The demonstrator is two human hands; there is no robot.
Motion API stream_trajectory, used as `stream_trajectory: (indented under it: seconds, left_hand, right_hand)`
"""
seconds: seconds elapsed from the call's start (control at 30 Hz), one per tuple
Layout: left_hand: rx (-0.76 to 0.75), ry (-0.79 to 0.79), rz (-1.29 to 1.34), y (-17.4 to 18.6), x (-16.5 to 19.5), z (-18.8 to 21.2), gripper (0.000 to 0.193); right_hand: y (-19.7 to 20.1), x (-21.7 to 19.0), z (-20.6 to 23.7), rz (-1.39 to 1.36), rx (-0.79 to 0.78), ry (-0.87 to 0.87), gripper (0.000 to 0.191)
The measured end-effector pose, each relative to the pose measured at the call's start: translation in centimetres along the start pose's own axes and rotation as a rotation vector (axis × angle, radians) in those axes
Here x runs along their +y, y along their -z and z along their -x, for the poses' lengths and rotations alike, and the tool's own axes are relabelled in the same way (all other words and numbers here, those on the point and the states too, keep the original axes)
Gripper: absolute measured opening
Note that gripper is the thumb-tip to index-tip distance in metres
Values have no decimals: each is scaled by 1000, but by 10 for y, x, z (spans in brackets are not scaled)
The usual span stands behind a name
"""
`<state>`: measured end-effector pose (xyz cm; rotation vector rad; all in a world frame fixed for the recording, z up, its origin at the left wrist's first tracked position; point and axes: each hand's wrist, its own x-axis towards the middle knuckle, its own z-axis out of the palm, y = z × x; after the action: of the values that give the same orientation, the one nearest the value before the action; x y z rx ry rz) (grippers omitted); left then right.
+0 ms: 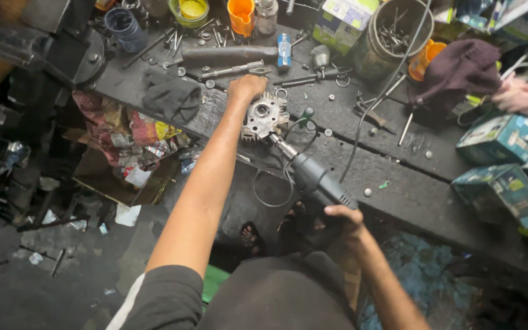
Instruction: The person uses a handheld rotary tool to grind and clean the surface of a metal engine cylinder head. They hold the part with one hand and operate the tool with the other, rotating the part to access different areas.
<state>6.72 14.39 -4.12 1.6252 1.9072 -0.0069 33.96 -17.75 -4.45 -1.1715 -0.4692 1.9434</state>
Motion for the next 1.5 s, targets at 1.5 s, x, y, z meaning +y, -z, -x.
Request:
stream_trajectory:
  seconds: [1.5]
  left_hand:
    - [423,-755,1037,-39,-58,130,32]
  right_hand:
    - [14,-135,25,874,-122,256,93]
